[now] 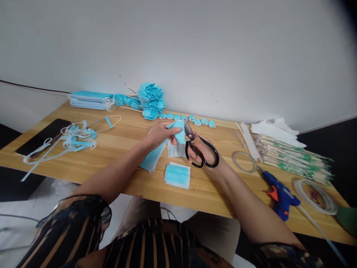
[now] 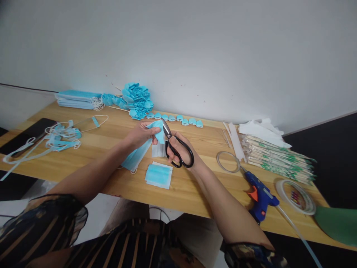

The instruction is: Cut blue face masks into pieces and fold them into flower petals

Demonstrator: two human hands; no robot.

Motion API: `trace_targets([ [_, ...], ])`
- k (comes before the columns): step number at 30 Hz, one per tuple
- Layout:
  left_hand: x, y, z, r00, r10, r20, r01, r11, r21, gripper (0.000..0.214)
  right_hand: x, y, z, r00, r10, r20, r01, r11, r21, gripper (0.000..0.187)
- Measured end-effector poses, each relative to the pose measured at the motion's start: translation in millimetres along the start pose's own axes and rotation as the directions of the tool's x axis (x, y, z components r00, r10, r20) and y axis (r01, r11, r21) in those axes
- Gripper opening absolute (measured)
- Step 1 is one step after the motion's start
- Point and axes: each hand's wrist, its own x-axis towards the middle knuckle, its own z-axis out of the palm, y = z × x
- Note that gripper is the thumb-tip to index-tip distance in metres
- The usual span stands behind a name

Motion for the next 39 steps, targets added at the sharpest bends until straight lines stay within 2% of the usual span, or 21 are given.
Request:
trace_targets([
  [7,-0.6,-1.0,0.6,1.0,-0.011,-0.006,0.011,1.0,-0.007,0.053,0.0,1.3,2.2,1.0,0.009,0.004,-0.009,1.0,-0.029,0.064],
  [10,0.2,-3.6,-0.1,1.0,-0.018,-0.022,0.018,1.0,-0.006,0.053,0.1,-1.7,-0.3,0.999,-0.031,-0.025,0.029,0.998,-0.058,0.065],
  [12,1.4,-4.9,-0.5,0.999,-0.016,-0.037,0.016,1.0,-0.002,0.051,-0.5,-8.9,-9.4,0.992,-0.097,-0.084,0.085,0.987,-0.136,0.063],
  [14,2.4,-5.0,-0.2,0.999,-0.014,-0.05,0.014,1.0,-0.003,0.05,-1.6,-19.7,-26.4,0.972,-0.174,-0.16,0.122,0.949,-0.29,0.059],
  [16,2.8,-4.0,0.8,0.998,-0.006,-0.059,0.005,1.0,-0.018,0.05,-3.4,-30.7,-49.4,0.933,-0.229,-0.278,0.062,0.862,-0.503,0.055],
  [17,2.8,-3.3,1.4,0.998,0.0,-0.061,-0.001,1.0,-0.026,0.05,-4.5,-34.9,-61.8,0.926,-0.227,-0.302,-0.012,0.782,-0.623,0.054],
  [19,2.3,-2.0,2.7,0.998,0.015,-0.067,-0.018,0.999,-0.04,0.051,-6.9,-38.8,-85.1,0.912,-0.231,-0.339,-0.164,0.552,-0.818,0.052],
  [22,1.5,-1.3,3.6,0.997,0.019,-0.07,-0.022,0.999,-0.042,0.049,-9.6,-33.7,-110.8,0.917,-0.133,-0.376,-0.341,0.228,-0.912,0.045],
  [23,1.3,-1.3,3.6,0.997,0.018,-0.07,-0.021,0.999,-0.039,0.047,-10.2,-30.6,-116.6,0.918,-0.093,-0.385,-0.369,0.152,-0.917,0.041],
  [25,1.2,-1.4,3.4,0.997,0.022,-0.07,-0.025,0.999,-0.032,0.045,-10.8,-25.1,-124.5,0.922,-0.029,-0.386,-0.384,0.055,-0.922,0.035],
  [30,1.2,0.3,3.5,0.995,0.034,-0.093,-0.038,0.999,-0.036,0.043,-8.8,-24.0,-124.7,0.915,0.043,-0.401,-0.401,-0.017,-0.916,0.04],
  [36,0.8,1.2,4.6,0.993,0.028,-0.111,-0.033,0.999,-0.042,0.043,-4.0,-30.1,-92.6,0.894,0.046,-0.445,-0.447,0.017,-0.895,0.048],
  [39,1.5,0.1,4.4,0.993,0.04,-0.108,-0.045,0.998,-0.044,0.042,-3.0,-29.9,-76.1,0.9,0.089,-0.427,-0.428,-0.009,-0.904,0.055],
])
